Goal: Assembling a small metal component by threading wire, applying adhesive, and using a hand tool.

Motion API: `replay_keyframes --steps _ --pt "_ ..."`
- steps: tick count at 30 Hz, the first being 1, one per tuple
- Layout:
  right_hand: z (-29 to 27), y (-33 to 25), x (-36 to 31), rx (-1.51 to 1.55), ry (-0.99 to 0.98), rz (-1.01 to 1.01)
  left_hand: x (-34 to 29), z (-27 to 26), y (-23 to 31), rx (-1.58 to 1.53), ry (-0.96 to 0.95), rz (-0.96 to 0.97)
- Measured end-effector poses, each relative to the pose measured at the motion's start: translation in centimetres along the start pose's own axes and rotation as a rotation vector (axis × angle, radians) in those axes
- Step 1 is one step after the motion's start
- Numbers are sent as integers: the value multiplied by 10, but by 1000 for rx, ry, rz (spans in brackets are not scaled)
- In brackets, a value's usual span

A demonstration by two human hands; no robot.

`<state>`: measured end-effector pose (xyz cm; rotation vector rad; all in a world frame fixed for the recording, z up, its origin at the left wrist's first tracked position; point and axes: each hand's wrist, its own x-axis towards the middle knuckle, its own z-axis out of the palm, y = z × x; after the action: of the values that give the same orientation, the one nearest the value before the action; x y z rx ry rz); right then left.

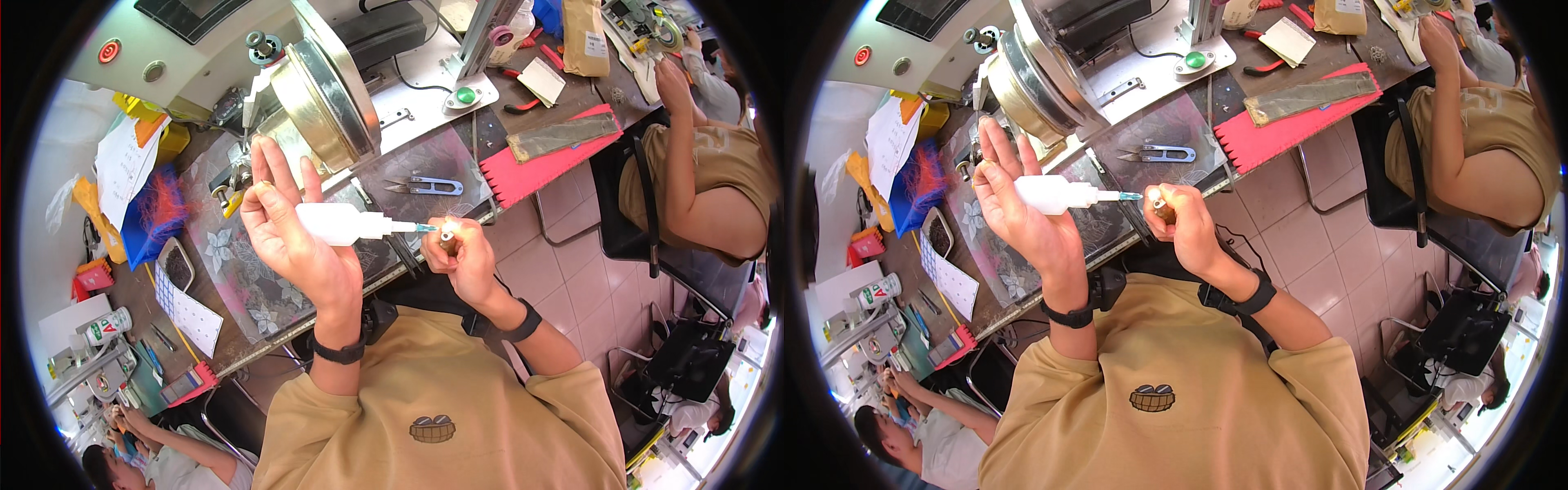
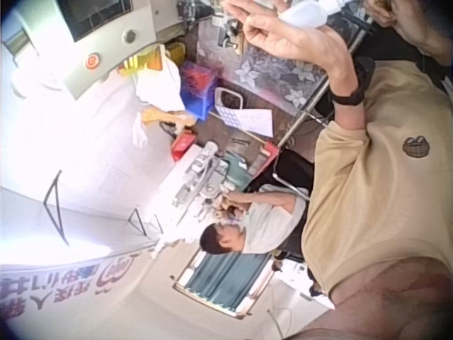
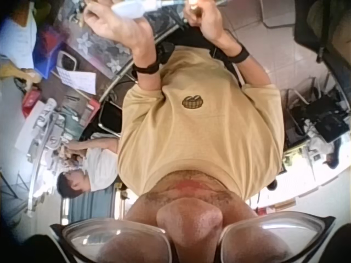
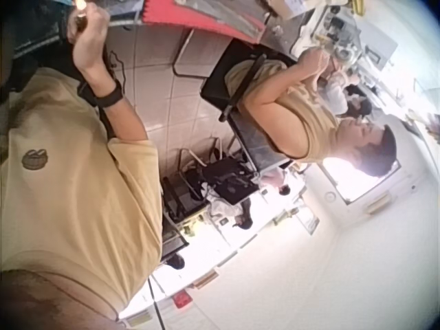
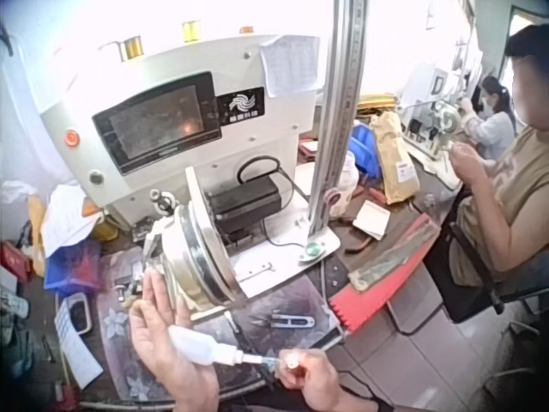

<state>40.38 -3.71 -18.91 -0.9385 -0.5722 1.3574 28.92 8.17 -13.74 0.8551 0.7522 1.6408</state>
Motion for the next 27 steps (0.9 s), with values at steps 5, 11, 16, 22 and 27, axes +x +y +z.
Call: replay_keyframes --steps 5,11,16,22,27 --pt "1 -3 -1 -30 1 1 1 -1 -2 -4 -3 7" --pt "1 -4 0 -30 -12 -4 2 -1 -2 -8 1 1" --pt "1 -3 -1 -30 -12 -8 1 -2 -1 -18 -5 -2" --pt "1 -3 -2 -49 -21 4 0 -3 0 -14 -1 -9" --pt "3 -3 -1 -55 -15 -3 1 -1 0 4 1 -1"
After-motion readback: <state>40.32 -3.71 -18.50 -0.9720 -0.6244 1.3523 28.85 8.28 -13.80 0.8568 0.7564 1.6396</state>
